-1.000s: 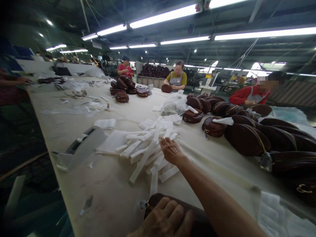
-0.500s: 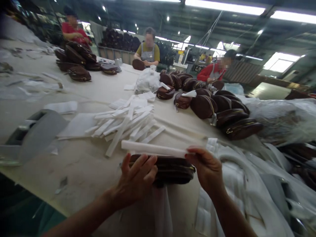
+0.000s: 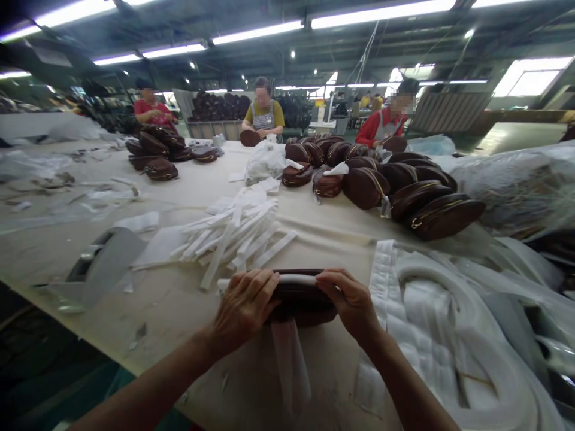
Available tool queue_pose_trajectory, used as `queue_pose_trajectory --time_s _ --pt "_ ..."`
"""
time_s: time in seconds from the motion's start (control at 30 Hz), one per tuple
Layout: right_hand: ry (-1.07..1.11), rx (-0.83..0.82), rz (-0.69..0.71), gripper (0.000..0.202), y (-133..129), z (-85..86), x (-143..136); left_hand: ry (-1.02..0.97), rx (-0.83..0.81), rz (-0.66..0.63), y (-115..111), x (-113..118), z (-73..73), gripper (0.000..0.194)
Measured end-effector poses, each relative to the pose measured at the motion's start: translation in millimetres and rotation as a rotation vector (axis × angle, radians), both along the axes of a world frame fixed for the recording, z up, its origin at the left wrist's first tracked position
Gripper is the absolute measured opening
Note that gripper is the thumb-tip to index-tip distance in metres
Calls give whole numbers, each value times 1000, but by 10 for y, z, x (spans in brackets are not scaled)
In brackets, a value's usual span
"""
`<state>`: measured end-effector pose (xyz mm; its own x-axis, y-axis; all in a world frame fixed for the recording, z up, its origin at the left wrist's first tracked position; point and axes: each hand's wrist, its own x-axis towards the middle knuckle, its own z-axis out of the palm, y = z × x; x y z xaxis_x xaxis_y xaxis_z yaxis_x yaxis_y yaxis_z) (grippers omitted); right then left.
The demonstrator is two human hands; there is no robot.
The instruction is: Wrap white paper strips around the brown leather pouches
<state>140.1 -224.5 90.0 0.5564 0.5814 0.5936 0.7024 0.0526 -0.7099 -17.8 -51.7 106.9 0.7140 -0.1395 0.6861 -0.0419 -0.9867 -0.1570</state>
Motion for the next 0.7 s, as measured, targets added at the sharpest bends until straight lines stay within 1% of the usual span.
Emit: queue_pose_trajectory --time_s 0.13,0.27,0.37,0.47,0.53,0.6,0.7 --pt "-128 -25 -38 14 10 -11 -44 30 -59 22 -33 37 37 23" --pt "-271 -67 -76 14 23 -25 -52 108 -43 65 -23 126 76 12" --pt "-310 -129 -63 16 54 -56 -53 147 -33 44 -5 171 84 10" --pt "-315 -111 -56 14 100 -109 -58 118 8 40 18 180 44 6" --pt "-333 -85 -66 13 129 -152 -53 81 28 47 38 197 5 11" --pt "-345 -75 -74 13 157 -194 -42 59 34 59 54 238 -17 19" --pt "-332 -76 -93 13 201 -228 -33 82 90 84 51 318 4 30"
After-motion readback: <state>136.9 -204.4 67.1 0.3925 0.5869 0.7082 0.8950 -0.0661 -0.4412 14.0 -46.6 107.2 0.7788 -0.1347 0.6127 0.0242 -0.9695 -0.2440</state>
